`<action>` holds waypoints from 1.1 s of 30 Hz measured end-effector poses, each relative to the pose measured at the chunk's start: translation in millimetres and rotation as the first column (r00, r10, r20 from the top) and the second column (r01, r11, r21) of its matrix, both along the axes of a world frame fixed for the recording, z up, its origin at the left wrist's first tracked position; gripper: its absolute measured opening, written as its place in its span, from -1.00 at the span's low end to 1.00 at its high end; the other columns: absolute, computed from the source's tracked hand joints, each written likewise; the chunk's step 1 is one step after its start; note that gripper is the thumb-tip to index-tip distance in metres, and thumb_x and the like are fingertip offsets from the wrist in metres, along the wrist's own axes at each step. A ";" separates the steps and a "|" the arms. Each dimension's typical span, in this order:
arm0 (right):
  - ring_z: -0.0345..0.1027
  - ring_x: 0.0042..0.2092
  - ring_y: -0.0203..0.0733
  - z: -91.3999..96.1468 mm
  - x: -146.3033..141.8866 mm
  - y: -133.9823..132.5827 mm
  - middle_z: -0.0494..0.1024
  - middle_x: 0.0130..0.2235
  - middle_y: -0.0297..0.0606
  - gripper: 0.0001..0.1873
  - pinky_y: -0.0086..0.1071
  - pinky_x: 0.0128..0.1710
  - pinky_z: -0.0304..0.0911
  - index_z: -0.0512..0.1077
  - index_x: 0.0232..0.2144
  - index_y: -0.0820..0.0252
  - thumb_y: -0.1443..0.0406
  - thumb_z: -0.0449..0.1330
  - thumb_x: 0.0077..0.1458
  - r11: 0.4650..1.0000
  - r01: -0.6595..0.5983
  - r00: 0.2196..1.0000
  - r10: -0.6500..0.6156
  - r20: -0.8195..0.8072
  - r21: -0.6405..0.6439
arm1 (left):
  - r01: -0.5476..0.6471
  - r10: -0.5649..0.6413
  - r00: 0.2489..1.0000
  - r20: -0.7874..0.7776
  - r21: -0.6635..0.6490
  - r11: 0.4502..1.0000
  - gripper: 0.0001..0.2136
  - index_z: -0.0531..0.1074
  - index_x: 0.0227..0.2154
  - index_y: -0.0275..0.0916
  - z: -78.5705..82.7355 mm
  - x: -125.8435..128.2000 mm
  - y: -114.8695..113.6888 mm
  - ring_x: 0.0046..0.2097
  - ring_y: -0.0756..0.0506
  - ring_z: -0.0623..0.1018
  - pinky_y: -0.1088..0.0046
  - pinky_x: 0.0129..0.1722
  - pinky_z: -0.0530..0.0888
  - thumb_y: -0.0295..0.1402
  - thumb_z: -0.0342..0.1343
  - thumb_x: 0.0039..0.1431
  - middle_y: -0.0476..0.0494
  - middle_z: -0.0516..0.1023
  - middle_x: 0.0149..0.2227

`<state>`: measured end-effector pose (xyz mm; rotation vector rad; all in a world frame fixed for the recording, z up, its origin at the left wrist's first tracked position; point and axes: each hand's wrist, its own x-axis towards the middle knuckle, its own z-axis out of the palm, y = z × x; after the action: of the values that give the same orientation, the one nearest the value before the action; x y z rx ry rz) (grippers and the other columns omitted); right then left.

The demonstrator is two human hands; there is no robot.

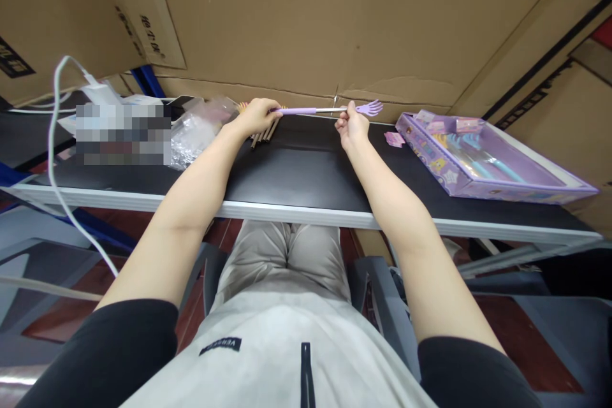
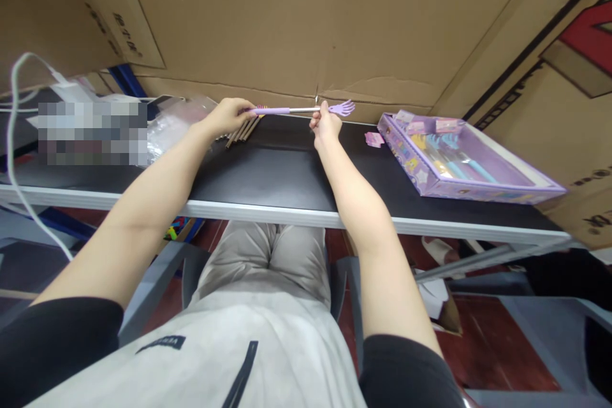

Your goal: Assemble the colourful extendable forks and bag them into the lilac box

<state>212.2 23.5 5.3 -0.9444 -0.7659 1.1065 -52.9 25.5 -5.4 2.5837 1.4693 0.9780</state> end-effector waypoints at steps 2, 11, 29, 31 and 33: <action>0.14 -0.65 -0.49 2.0 -0.4 -2.6 0.27 -0.62 -0.57 -0.52 -0.59 -0.62 0.16 0.35 -0.40 0.13 -0.09 0.27 0.33 1.000 -0.006 1.000 0.006 0.000 -0.002 | -0.009 0.009 1.000 0.005 -0.015 1.000 -0.75 0.61 -0.09 -0.21 1.9 -0.7 -2.6 -0.03 -0.21 0.54 0.27 0.07 0.44 -0.32 0.06 0.32 -0.24 0.65 -0.14; 0.07 -0.65 -0.52 4.2 -8.0 -8.7 0.21 -0.64 -0.59 -0.50 -0.63 -0.61 0.08 0.29 -0.44 0.15 -0.05 0.31 0.31 0.999 -0.026 0.998 0.025 -0.056 -0.018 | -0.085 0.088 0.995 0.053 -0.057 0.995 -0.76 0.60 -0.14 -0.24 7.7 2.8 -13.1 -0.22 -0.16 0.51 0.32 -0.04 0.42 -0.33 0.04 0.33 -0.13 0.56 -0.40; 0.16 -0.56 -0.50 -3.5 -12.5 -5.6 0.23 -0.57 -0.58 -0.54 -0.60 -0.50 0.19 0.26 -0.43 0.14 0.02 0.35 0.30 0.997 -0.016 0.994 0.024 -0.106 0.081 | -0.061 0.056 0.996 0.070 0.080 0.995 -0.80 0.31 -0.50 -0.18 16.1 8.8 -14.9 -0.38 -0.08 0.35 0.37 -0.23 0.31 -0.40 0.02 0.26 -0.03 0.34 -0.55; 0.17 -0.56 -0.49 -2.9 -13.2 -7.3 0.23 -0.56 -0.58 -0.55 -0.60 -0.49 0.21 0.27 -0.41 0.13 0.02 0.35 0.29 0.997 -0.017 0.995 0.025 -0.099 0.077 | -0.065 0.058 0.996 0.074 0.085 0.994 -0.81 0.34 -0.48 -0.18 14.8 8.1 -13.0 -0.38 -0.09 0.36 0.36 -0.22 0.32 -0.39 0.01 0.28 -0.04 0.35 -0.54; 0.17 -0.55 -0.50 -1.9 -15.9 -10.9 0.23 -0.56 -0.58 -0.58 -0.61 -0.49 0.21 0.27 -0.41 0.14 0.06 0.32 0.33 0.998 -0.025 0.992 0.033 -0.126 0.059 | -0.066 0.059 0.994 0.088 0.084 0.994 -0.82 0.39 -0.44 -0.19 14.6 4.6 -10.7 -0.36 -0.10 0.39 0.35 -0.19 0.34 -0.37 0.02 0.30 -0.05 0.38 -0.52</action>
<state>196.3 12.6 3.4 -0.8089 -0.7057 1.1525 -48.3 14.8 9.2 2.5313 1.5285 1.1699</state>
